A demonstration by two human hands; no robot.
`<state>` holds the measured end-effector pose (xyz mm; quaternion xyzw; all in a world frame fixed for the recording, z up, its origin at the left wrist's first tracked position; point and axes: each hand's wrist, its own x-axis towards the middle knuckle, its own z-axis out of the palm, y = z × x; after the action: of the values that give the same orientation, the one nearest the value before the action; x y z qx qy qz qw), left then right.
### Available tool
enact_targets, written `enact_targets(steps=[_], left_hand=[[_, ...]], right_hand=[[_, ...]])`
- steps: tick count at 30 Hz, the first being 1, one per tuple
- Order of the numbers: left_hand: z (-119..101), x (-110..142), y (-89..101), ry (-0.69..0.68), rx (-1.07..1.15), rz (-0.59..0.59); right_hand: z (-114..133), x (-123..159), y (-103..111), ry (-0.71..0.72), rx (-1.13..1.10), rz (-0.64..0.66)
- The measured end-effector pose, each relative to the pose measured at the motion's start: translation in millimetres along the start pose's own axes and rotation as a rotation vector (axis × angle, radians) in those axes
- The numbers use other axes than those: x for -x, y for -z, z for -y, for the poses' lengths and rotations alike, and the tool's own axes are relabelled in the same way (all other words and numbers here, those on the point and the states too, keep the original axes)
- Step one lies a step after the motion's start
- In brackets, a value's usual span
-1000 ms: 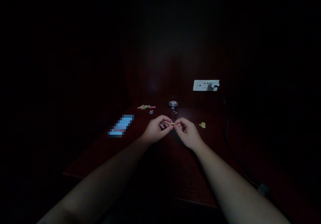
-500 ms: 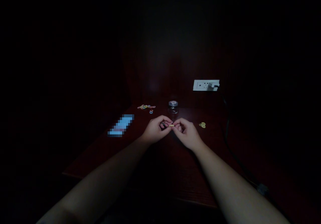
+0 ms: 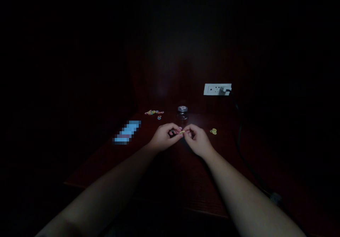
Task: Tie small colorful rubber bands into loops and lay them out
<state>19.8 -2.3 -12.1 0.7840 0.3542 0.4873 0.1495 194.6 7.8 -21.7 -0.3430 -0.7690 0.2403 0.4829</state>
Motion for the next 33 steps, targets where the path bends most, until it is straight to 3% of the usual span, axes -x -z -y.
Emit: enact_targets(steps=[19, 33], left_hand=[[-9.6, 1.3, 7.2, -0.061, 0.051, 0.12], [-1.8, 1.7, 2.6, -0.03, 0.137, 0.154]], right_hand=[[1.1, -1.8, 0.7, -0.026, -0.063, -0.012], [-6.2, -3.0, 4.1, -0.05, -0.029, 0.013]])
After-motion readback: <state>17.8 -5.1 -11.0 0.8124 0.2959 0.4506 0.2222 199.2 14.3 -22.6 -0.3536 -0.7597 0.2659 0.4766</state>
